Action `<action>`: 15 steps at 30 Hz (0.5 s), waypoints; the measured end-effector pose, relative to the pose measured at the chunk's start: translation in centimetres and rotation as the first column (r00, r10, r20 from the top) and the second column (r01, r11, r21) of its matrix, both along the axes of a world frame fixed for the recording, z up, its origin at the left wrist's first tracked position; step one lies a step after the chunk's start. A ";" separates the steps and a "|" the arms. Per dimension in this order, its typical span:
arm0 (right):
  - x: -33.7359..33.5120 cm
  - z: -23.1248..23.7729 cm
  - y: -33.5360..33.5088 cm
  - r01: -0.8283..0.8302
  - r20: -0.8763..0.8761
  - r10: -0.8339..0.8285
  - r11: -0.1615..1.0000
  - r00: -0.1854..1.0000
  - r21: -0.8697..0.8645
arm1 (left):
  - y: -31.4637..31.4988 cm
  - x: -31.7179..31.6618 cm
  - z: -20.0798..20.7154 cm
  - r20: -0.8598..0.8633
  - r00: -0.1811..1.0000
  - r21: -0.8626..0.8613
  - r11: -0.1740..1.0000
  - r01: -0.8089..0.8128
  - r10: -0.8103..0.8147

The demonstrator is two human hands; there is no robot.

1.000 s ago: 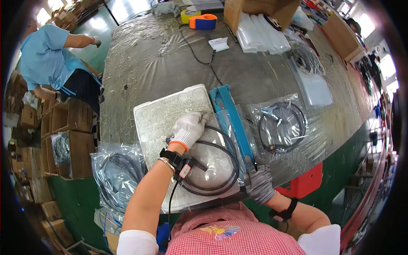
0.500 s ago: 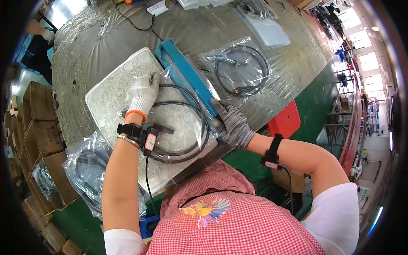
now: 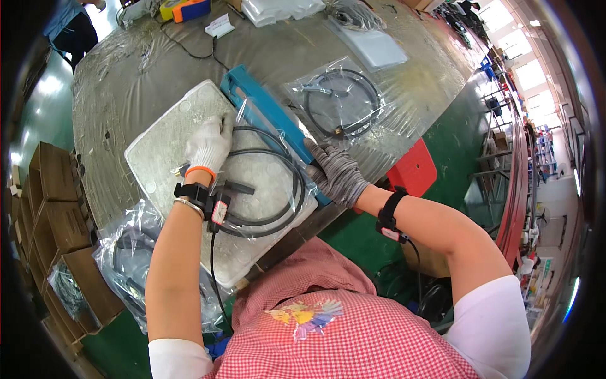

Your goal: The recorder is placing coiled black cables into plastic bags and using a heat sealer to seal the bags.

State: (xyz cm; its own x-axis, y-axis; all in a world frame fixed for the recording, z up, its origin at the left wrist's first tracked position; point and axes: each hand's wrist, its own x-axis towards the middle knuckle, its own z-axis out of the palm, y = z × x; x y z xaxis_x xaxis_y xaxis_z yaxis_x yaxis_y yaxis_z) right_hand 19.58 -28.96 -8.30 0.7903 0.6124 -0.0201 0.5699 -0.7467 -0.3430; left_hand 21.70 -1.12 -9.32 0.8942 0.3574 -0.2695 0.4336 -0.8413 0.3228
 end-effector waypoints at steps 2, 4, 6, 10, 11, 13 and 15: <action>0.1 0.2 0.0 0.012 -0.046 -0.013 1.000 0.999 -0.020 | 0.0 0.0 -0.1 0.021 1.000 -0.014 1.000 0.008 -0.007; 0.4 0.2 -0.1 0.016 -0.094 -0.019 0.999 0.995 -0.039 | -0.1 0.1 0.0 0.016 1.000 -0.025 1.000 -0.004 0.005; 0.3 -1.0 0.0 -0.026 0.063 0.025 0.999 0.998 0.027 | 0.3 0.0 -0.1 0.058 0.998 -0.037 0.999 0.010 -0.007; 0.2 -0.7 0.0 -0.037 0.006 0.037 0.998 0.999 0.045 | 0.9 -0.5 0.5 0.259 0.966 -0.083 0.996 -0.008 0.030; 0.1 -0.9 0.0 -0.045 0.030 0.043 0.998 0.999 0.050 | 0.8 -0.9 2.0 0.308 0.946 -0.178 0.983 -0.047 0.101; 0.1 -1.4 -0.4 -0.059 0.082 0.052 0.995 0.995 0.084 | -0.2 -0.8 4.4 0.406 0.877 -0.447 0.893 -0.054 0.257; -0.1 -1.0 -0.6 -0.026 0.027 0.025 0.997 0.999 0.072 | -1.5 -0.7 6.7 0.308 0.811 -0.827 0.561 -0.030 0.497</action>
State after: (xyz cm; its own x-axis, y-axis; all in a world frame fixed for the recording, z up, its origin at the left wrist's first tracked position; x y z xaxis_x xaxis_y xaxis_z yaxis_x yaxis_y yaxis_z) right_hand 19.49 -29.58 -9.28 0.7741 0.6315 0.0453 0.5979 -0.7056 -0.3803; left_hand 21.04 -2.61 -2.66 0.8722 0.4665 -0.1473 0.1885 -0.0427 0.9811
